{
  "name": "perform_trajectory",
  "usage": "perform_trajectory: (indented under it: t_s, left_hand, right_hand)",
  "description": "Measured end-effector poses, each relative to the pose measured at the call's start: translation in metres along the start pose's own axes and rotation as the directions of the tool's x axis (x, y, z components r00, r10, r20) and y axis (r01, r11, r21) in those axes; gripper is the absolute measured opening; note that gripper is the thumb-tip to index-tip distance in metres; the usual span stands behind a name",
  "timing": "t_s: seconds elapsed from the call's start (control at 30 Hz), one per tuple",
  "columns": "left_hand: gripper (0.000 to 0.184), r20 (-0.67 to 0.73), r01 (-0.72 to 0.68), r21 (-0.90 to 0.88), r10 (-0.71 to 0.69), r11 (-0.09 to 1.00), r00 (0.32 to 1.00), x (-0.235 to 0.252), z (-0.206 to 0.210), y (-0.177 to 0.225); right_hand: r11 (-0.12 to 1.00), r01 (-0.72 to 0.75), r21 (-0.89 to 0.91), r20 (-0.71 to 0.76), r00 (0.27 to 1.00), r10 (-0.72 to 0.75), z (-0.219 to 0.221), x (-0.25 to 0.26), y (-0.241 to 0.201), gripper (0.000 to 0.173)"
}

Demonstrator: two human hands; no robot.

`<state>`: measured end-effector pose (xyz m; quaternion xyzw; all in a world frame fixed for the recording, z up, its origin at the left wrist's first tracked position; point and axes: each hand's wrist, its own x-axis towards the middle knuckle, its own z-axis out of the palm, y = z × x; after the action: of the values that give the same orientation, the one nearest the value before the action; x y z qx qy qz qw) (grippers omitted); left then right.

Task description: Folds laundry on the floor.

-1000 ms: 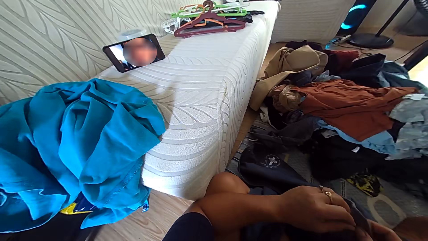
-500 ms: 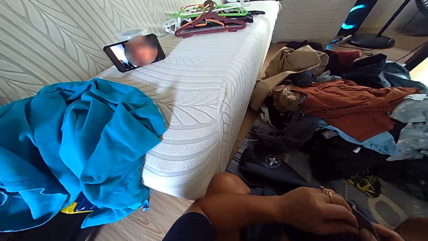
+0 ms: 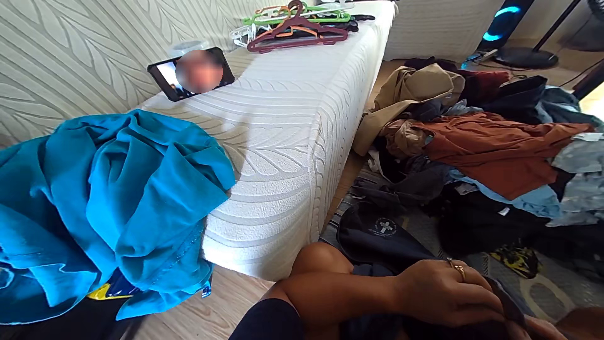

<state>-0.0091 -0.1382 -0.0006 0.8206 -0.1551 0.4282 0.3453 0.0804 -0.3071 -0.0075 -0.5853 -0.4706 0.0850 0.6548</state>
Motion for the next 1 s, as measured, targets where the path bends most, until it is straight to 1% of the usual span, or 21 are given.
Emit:
perform_trajectory:
  t_s: [0.07, 0.1, 0.2, 0.3, 0.4, 0.5, 0.57, 0.63, 0.67, 0.73, 0.77, 0.83, 0.9, 1.0]
  left_hand:
    - [0.011, 0.013, 0.041, 0.025, -0.042, 0.999, 0.999, -0.002, 0.001, -0.002]
    - [0.011, 0.023, 0.065, 0.025, -0.066, 0.998, 0.998, -0.003, 0.002, -0.003]
    - [0.009, 0.036, 0.135, -0.027, -0.134, 0.991, 0.990, -0.005, 0.003, -0.001]
    - [0.009, 0.014, 0.174, -0.076, -0.174, 0.982, 0.985, -0.004, 0.005, 0.000]
    - [0.009, 0.007, 0.184, -0.092, -0.184, 0.979, 0.983, -0.004, 0.005, 0.001]
    - [0.007, 0.013, 0.179, -0.107, -0.179, 0.978, 0.984, -0.005, 0.005, 0.001]
    - [0.007, 0.028, 0.184, -0.124, -0.181, 0.975, 0.983, -0.004, 0.004, 0.001]
    - [0.008, 0.035, 0.189, -0.139, -0.186, 0.972, 0.982, -0.003, 0.003, 0.001]
    - [0.008, 0.033, 0.196, -0.141, -0.194, 0.970, 0.981, -0.003, 0.003, 0.001]
    - [0.008, 0.028, 0.225, -0.135, -0.224, 0.965, 0.974, -0.003, 0.002, 0.001]
    - [0.008, 0.028, 0.244, -0.133, -0.243, 0.961, 0.970, -0.004, 0.001, 0.001]
    - [0.009, 0.033, 0.270, -0.130, -0.268, 0.954, 0.963, -0.004, 0.002, 0.000]
    - [0.009, 0.032, 0.261, -0.120, -0.259, 0.958, 0.965, -0.005, 0.003, 0.001]
    - [0.008, 0.018, 0.202, -0.073, -0.201, 0.977, 0.979, -0.006, 0.006, 0.001]
  right_hand:
    - [0.994, 0.033, -0.107, -0.017, 0.999, -0.035, 0.002, -0.001, 0.002, 0.015]
    - [0.986, 0.046, -0.161, -0.020, 0.999, -0.050, 0.003, -0.001, 0.003, 0.017]
    - [0.947, 0.060, -0.317, -0.013, 0.998, -0.068, 0.007, -0.002, 0.006, 0.023]
    - [0.909, 0.055, -0.413, -0.037, 0.996, -0.077, 0.010, -0.002, 0.005, 0.024]
    - [0.917, 0.035, -0.398, -0.075, 0.995, -0.071, 0.013, -0.004, 0.005, 0.023]
    - [0.966, -0.029, -0.258, -0.126, 0.992, -0.004, 0.013, -0.004, 0.005, 0.012]
    - [0.985, -0.065, -0.162, -0.131, 0.990, 0.043, 0.011, -0.003, 0.003, 0.005]
    - [0.988, -0.041, -0.149, -0.105, 0.994, 0.026, 0.008, -0.002, 0.004, 0.006]
    - [0.983, -0.011, -0.181, -0.097, 0.995, -0.006, 0.008, -0.002, 0.005, 0.009]
    - [0.946, 0.063, -0.319, -0.082, 0.992, -0.094, 0.011, -0.003, 0.005, 0.017]
    - [0.912, 0.083, -0.403, -0.076, 0.989, -0.124, 0.014, -0.003, 0.004, 0.021]
    - [0.846, 0.087, -0.526, -0.081, 0.985, -0.152, 0.020, -0.004, 0.000, 0.024]
    - [0.821, 0.070, -0.567, -0.088, 0.985, -0.145, 0.023, -0.004, -0.002, 0.023]
    - [0.821, 0.036, -0.570, -0.097, 0.989, -0.111, 0.024, -0.005, -0.003, 0.023]
